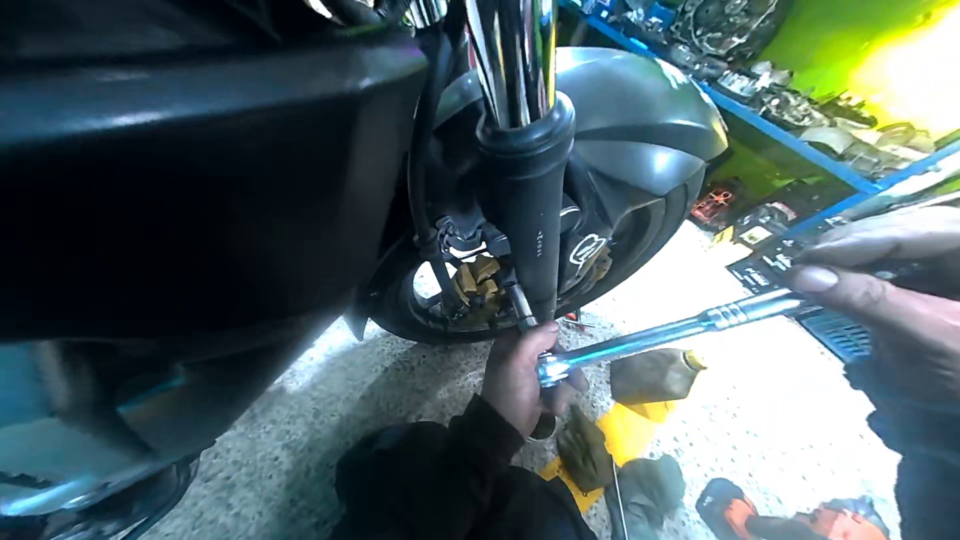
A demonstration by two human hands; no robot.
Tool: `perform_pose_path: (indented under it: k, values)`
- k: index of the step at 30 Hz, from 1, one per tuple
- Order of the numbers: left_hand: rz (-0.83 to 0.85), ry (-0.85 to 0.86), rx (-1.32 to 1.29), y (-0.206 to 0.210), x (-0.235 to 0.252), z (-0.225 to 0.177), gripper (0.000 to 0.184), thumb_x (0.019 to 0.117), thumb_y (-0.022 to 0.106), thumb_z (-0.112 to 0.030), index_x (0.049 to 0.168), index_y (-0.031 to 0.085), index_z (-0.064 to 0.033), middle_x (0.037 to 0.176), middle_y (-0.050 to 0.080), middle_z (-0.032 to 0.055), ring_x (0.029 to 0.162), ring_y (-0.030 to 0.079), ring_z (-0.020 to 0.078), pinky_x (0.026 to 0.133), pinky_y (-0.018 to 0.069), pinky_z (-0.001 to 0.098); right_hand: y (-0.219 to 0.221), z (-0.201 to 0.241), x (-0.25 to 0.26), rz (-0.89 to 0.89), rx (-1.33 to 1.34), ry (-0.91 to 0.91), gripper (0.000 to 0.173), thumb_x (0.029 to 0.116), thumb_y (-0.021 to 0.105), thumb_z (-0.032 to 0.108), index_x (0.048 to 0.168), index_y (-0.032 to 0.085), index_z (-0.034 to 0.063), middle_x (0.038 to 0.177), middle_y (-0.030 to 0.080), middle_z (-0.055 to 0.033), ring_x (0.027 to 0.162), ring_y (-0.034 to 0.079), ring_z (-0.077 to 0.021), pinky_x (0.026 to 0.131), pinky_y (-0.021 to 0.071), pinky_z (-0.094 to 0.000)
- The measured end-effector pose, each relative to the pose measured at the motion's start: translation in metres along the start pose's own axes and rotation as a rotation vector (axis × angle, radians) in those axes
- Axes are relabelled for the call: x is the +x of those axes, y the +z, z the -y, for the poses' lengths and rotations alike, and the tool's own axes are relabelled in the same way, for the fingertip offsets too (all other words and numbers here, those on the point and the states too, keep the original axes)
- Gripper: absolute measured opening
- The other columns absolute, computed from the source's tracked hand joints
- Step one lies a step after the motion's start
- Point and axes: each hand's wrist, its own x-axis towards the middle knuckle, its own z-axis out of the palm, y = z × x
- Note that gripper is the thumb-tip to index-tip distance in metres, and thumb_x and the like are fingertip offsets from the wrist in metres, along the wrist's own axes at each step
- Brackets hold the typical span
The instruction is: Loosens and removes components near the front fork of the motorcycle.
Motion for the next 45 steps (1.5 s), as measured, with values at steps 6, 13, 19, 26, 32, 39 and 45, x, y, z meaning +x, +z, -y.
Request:
perform_pose_path:
  k: [6,13,19,26,32,39,45]
  values:
    - [-0.011,-0.003,-0.081,-0.006,0.001,0.009,0.042,0.1082,0.038,-0.031,0.09,0.062,-0.0015,0.067,0.067,0.0154,0.04,0.053,0.0091,0.037,0.041,0.0182,0.006,0.004,0.011,0.072,-0.025,-0.126,0.018,0.0871,0.079,0.019,0.104,0.073,0.0163,0.103,0.07,0.0048,0.088,0.068,-0.0081,0.078,0.0606,-0.0234]
    - [-0.057,-0.022,-0.058,-0.002,-0.003,0.001,0.041,0.1074,0.039,-0.029,0.087,0.06,-0.0009,0.067,0.067,0.0167,0.039,0.052,0.0091,0.036,0.0392,0.0183,-0.01,-0.009,0.002,0.184,-0.174,-0.103,0.021,0.0879,0.078,0.031,0.104,0.077,0.0177,0.11,0.07,0.0046,0.099,0.067,-0.0101,0.088,0.0584,-0.0266]
    - [-0.052,0.03,0.028,-0.006,0.001,0.003,0.033,0.1048,0.044,-0.026,0.092,0.062,-0.0015,0.065,0.066,0.0169,0.039,0.053,0.0103,0.036,0.0402,0.0193,-0.037,-0.034,-0.006,0.434,-0.393,-0.083,0.026,0.0882,0.075,0.042,0.1,0.081,0.019,0.106,0.072,0.0036,0.094,0.069,-0.0118,0.077,0.0612,-0.0293]
    - [-0.015,0.009,-0.09,-0.007,0.001,0.005,0.037,0.1055,0.04,-0.028,0.089,0.06,-0.0023,0.066,0.066,0.0161,0.04,0.054,0.0105,0.037,0.0419,0.019,-0.023,0.013,0.006,0.488,-0.601,-0.222,0.023,0.0871,0.08,0.024,0.099,0.08,0.0043,0.1,0.072,-0.0142,0.099,0.067,-0.0292,0.089,0.0551,-0.0434]
    - [0.122,0.044,-0.253,-0.003,0.006,0.012,0.048,0.1066,0.033,-0.034,0.081,0.061,-0.005,0.068,0.067,0.0145,0.041,0.056,0.0097,0.039,0.0445,0.0183,-0.002,0.021,0.042,0.49,-0.868,-0.58,0.017,0.0962,0.069,0.018,0.104,0.077,0.006,0.095,0.07,-0.0192,0.088,0.066,-0.0382,0.081,0.0507,-0.055]
    - [-0.195,-0.104,0.141,0.024,-0.001,-0.023,0.042,0.1095,0.041,-0.035,0.101,0.064,-0.0013,0.071,0.069,0.017,0.038,0.051,0.0095,0.034,0.0383,0.0189,-0.014,-0.093,0.018,0.735,-0.842,-0.34,0.033,0.0801,0.083,0.043,0.084,0.072,0.0124,0.077,0.067,-0.0074,0.071,0.069,-0.0318,0.061,0.056,-0.0572]
    - [-0.208,-0.083,0.28,0.01,0.0,-0.02,0.036,0.1082,0.044,-0.029,0.095,0.062,-0.0002,0.07,0.069,0.0184,0.038,0.053,0.0114,0.035,0.0392,0.0202,0.016,-0.123,-0.024,0.52,-0.701,-0.35,0.036,0.0861,0.06,0.046,0.078,0.068,0.0125,0.074,0.064,-0.0036,0.072,0.067,-0.0276,0.06,0.0532,-0.051]
